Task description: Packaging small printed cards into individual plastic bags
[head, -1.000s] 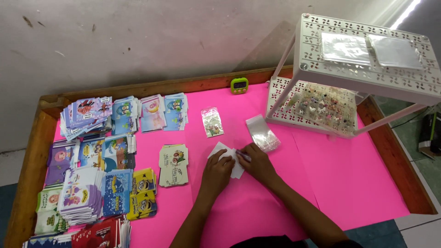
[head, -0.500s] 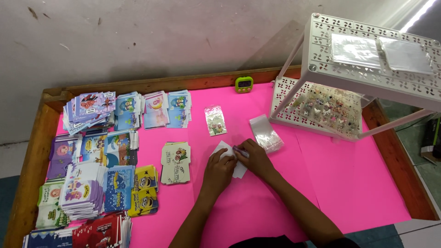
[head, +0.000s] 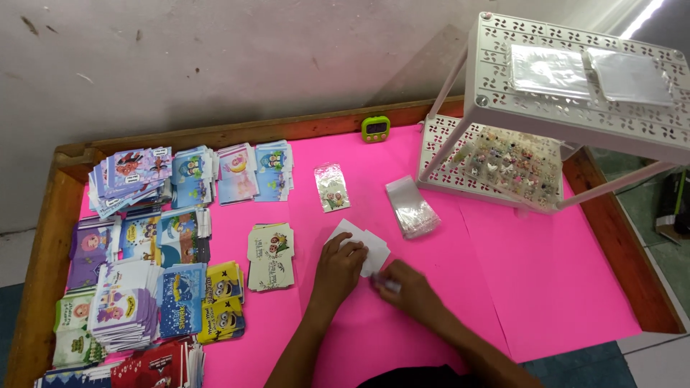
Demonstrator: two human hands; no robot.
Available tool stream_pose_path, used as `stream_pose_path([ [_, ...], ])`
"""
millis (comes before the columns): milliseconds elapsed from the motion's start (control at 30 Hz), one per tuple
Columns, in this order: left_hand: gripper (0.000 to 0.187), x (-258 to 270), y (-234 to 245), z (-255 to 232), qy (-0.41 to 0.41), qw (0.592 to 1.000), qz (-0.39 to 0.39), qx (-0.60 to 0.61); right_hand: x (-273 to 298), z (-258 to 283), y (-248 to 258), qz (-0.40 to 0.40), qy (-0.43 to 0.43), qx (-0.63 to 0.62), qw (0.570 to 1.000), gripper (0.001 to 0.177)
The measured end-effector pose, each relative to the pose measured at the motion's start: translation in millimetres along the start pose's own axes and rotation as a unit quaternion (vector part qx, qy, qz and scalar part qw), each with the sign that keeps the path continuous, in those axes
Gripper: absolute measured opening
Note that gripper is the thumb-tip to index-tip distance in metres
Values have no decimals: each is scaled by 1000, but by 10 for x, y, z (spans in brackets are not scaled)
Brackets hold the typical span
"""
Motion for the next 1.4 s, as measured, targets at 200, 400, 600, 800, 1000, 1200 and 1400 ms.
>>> stream_pose_path([
  [200, 12, -57, 108, -74, 51, 995, 80, -17, -233, -174, 187, -52, -40, 112, 992, 20],
  [400, 7, -120, 184, -129, 55, 995, 80, -12, -160, 23, 95, 33, 7, 25, 999, 18],
  [600, 9, -34, 58, -52, 51, 996, 67, -17, -740, -368, -50, -56, 35, 97, 993, 21],
  [800, 8, -58, 86, -40, 53, 996, 66, -35, -890, -271, -109, -37, 50, 77, 995, 21],
  [1000, 9, -8, -17, 16, 54, 996, 71, -26, -780, -264, -31, -26, 18, 81, 996, 22],
  [1200, 10, -27, 41, -67, 62, 993, 76, -65, -969, -262, -203, -42, 38, 68, 996, 21],
  [1400, 36, -47, 144, -86, 102, 987, 97, -71, -513, -206, 122, -41, -16, 113, 993, 23],
])
Point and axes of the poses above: each hand's wrist, its own x-axis away from the middle knuckle, its own y-axis out of the back of the hand, z = x × y, the point moved 2 cm from there along -x, towards the middle knuckle, and after that the axes turned 3 degrees about -y, right-handed, at the moved point
